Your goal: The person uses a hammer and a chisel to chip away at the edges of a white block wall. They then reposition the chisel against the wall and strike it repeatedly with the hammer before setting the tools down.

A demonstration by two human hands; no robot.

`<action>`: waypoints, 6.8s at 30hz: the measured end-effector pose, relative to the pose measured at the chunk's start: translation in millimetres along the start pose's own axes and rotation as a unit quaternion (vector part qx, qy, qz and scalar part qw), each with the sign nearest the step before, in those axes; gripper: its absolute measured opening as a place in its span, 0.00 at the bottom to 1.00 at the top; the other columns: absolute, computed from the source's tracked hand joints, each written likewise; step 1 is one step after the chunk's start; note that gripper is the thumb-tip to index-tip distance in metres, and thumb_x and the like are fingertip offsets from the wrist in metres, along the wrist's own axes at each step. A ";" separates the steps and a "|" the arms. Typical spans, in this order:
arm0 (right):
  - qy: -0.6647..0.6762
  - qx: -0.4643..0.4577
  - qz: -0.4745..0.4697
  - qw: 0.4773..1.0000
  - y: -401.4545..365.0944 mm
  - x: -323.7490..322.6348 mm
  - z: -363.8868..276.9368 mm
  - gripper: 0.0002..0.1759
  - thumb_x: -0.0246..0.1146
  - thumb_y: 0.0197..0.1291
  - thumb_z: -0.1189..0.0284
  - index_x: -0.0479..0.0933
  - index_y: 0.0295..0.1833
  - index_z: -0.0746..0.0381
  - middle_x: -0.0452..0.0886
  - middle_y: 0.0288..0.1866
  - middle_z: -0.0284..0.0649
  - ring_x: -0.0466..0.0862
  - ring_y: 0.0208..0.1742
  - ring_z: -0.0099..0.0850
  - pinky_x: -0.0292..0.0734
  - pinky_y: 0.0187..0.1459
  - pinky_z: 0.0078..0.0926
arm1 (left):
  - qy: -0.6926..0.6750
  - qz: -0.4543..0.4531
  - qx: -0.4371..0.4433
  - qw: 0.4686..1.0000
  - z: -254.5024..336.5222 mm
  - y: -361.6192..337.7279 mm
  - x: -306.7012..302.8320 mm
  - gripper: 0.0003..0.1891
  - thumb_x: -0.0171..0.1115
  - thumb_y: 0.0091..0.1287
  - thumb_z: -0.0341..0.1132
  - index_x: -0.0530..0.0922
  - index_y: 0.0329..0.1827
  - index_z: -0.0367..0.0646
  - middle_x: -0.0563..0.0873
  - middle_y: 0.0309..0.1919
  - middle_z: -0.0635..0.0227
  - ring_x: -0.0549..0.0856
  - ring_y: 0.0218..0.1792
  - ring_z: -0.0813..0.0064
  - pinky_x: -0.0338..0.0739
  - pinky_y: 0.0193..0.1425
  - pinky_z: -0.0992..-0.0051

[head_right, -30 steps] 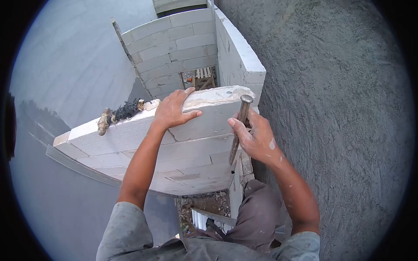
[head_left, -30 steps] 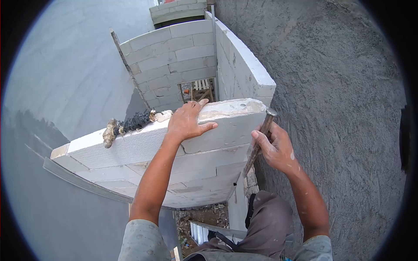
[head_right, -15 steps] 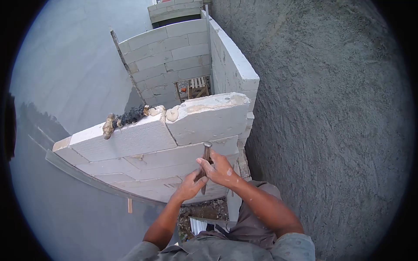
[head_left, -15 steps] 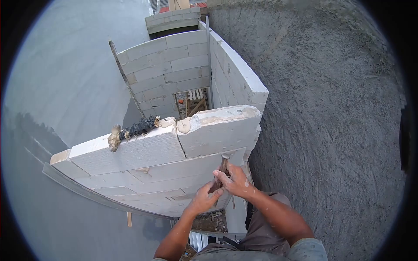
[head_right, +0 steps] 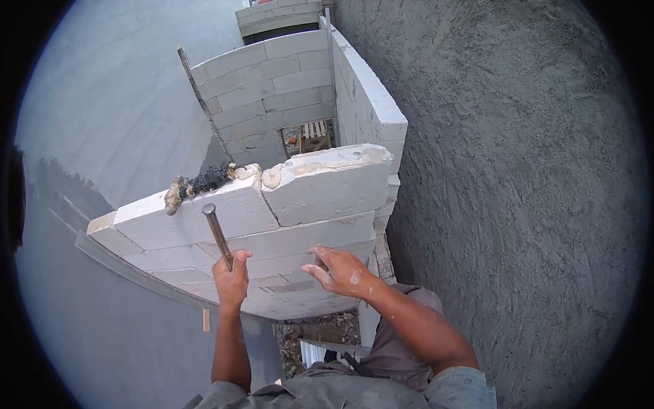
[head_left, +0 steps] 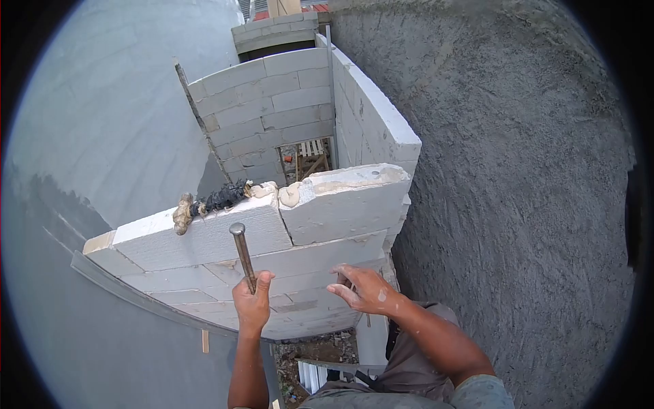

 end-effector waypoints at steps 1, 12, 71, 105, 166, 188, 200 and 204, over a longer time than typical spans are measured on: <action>-0.007 0.003 -0.005 1.000 -1.3 -0.6 0.9 0.22 0.63 0.66 0.60 0.76 0.56 0.66 0.83 0.34 0.51 0.84 0.36 0.48 0.77 0.42 0.42 | 0.037 0.050 0.030 0.998 19.6 17.0 -18.7 0.19 0.65 0.71 0.47 0.84 0.39 0.35 0.74 0.20 0.81 0.68 0.24 0.88 0.62 0.28 0.82; -0.045 0.000 -0.025 0.999 -1.2 7.4 12.1 0.21 0.65 0.65 0.63 0.76 0.55 0.67 0.82 0.31 0.49 0.83 0.32 0.45 0.77 0.38 0.39 | 0.410 0.261 0.107 0.867 36.1 211.0 -191.3 0.23 0.58 0.73 0.50 0.83 0.45 0.35 0.86 0.35 0.48 0.84 0.37 0.48 0.76 0.44 0.57; 0.389 0.048 0.111 0.913 1.5 -55.1 -46.6 0.16 0.72 0.56 0.72 0.71 0.40 0.65 0.78 0.22 0.37 0.80 0.21 0.26 0.74 0.25 0.25 | 0.539 0.207 -0.045 0.815 -3.4 221.5 -173.8 0.19 0.53 0.74 0.45 0.77 0.57 0.41 0.79 0.54 0.52 0.75 0.58 0.47 0.74 0.61 0.53; 0.483 0.073 0.402 0.775 -24.8 -88.8 12.7 0.14 0.66 0.56 0.77 0.70 0.45 0.63 0.77 0.25 0.39 0.81 0.24 0.30 0.76 0.29 0.29 | 0.023 -0.267 -0.223 0.937 -102.4 -114.4 80.6 0.14 0.57 0.76 0.42 0.76 0.49 0.40 0.79 0.32 0.67 0.80 0.31 0.75 0.80 0.39 0.70; 0.032 0.043 0.192 0.980 -122.8 -69.8 313.1 0.25 0.75 0.46 0.70 0.76 0.49 0.68 0.85 0.38 0.49 0.87 0.36 0.49 0.81 0.38 0.34 | -0.435 -0.090 -0.672 0.593 -266.4 -47.2 450.2 0.08 0.45 0.75 0.29 0.71 0.44 0.34 0.71 0.24 0.69 0.70 0.21 0.79 0.71 0.26 0.80; 0.021 0.104 0.015 0.994 -170.9 -8.1 322.6 0.29 0.73 0.32 0.71 0.78 0.47 0.67 0.84 0.39 0.52 0.85 0.42 0.50 0.80 0.45 0.42 | -0.526 -0.123 -0.697 0.471 -295.5 -59.2 452.2 0.06 0.48 0.76 0.32 0.71 0.41 0.38 0.66 0.20 0.74 0.67 0.20 0.80 0.67 0.27 0.79; 0.033 0.288 0.072 0.954 -190.3 25.8 332.8 0.22 0.72 0.44 0.66 0.79 0.44 0.67 0.84 0.35 0.54 0.84 0.40 0.54 0.80 0.42 0.44 | -0.448 -0.181 -0.647 0.590 -335.4 -117.9 458.4 0.11 0.48 0.78 0.41 0.73 0.38 0.48 0.68 0.20 0.75 0.68 0.18 0.77 0.65 0.21 0.74; 0.081 0.286 0.107 0.949 -202.7 25.9 336.1 0.25 0.73 0.40 0.70 0.79 0.46 0.70 0.84 0.35 0.57 0.85 0.41 0.55 0.81 0.42 0.39 | -0.371 -0.146 -0.685 0.610 -272.8 -93.7 445.6 0.09 0.47 0.78 0.37 0.72 0.38 0.45 0.70 0.22 0.72 0.72 0.22 0.75 0.69 0.23 0.75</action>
Point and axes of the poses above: each hand's wrist, its own y-axis towards the middle knuckle, its own x-axis out of the palm, z = x × y, the point moved 1 cm from there along y, towards the middle knuckle
